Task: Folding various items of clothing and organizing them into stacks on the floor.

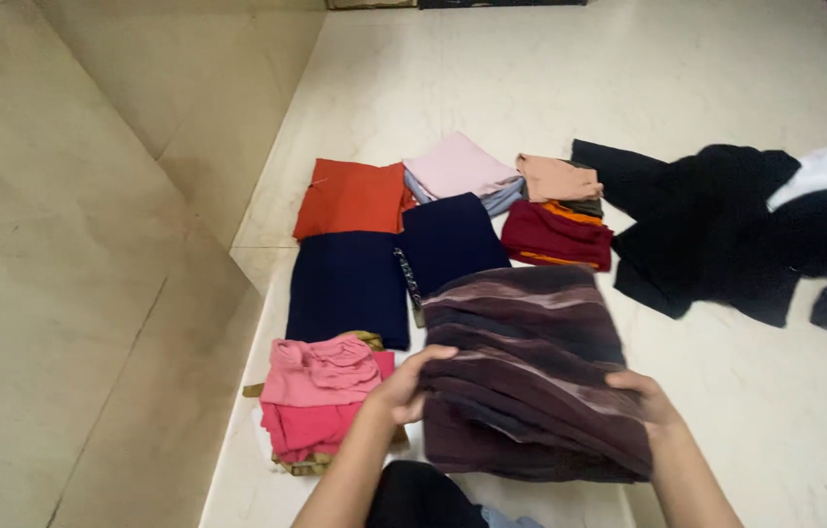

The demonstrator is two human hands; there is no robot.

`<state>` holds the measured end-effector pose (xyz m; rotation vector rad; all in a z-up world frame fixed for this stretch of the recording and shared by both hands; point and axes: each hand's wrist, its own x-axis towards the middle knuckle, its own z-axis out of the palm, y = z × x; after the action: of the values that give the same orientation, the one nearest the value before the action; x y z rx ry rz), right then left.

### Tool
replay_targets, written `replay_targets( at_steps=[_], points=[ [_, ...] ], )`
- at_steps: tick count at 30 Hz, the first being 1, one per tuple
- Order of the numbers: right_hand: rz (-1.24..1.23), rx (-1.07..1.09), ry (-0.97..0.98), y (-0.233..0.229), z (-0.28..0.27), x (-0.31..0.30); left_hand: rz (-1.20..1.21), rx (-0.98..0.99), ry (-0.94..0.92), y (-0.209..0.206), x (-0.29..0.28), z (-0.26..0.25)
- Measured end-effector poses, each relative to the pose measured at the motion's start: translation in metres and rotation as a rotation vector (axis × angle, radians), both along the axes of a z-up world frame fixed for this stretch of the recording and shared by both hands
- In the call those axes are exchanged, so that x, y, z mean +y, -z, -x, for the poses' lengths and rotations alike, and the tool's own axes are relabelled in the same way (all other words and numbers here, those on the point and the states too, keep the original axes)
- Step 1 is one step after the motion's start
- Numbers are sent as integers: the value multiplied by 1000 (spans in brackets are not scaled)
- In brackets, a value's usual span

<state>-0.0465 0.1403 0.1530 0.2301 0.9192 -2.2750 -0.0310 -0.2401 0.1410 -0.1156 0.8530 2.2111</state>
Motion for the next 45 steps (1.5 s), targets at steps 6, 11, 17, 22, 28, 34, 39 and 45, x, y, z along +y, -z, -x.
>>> replay_targets(
  at_steps=[6,11,17,22,28,34,39,45],
  points=[
    [-39,34,-152,-20,48,-107,12,-93,-145,-16,-98,2],
    [-172,165,-240,-28,114,-174,137,-65,-292,-45,-165,42],
    [-18,345,-259,-111,169,-250,208,141,-567,-111,-219,96],
    [78,359,-334,-110,195,-280,151,190,-520,-107,-247,111],
    [53,177,-355,5,175,-293,267,-17,-717,6,-257,96],
    [-97,41,-338,48,152,-292,569,-14,-543,-27,-223,60],
    [-101,165,-389,20,171,-305,741,165,-423,-17,-255,88],
    [-37,375,-355,-31,187,-332,833,424,-604,-54,-284,119]
  ],
)
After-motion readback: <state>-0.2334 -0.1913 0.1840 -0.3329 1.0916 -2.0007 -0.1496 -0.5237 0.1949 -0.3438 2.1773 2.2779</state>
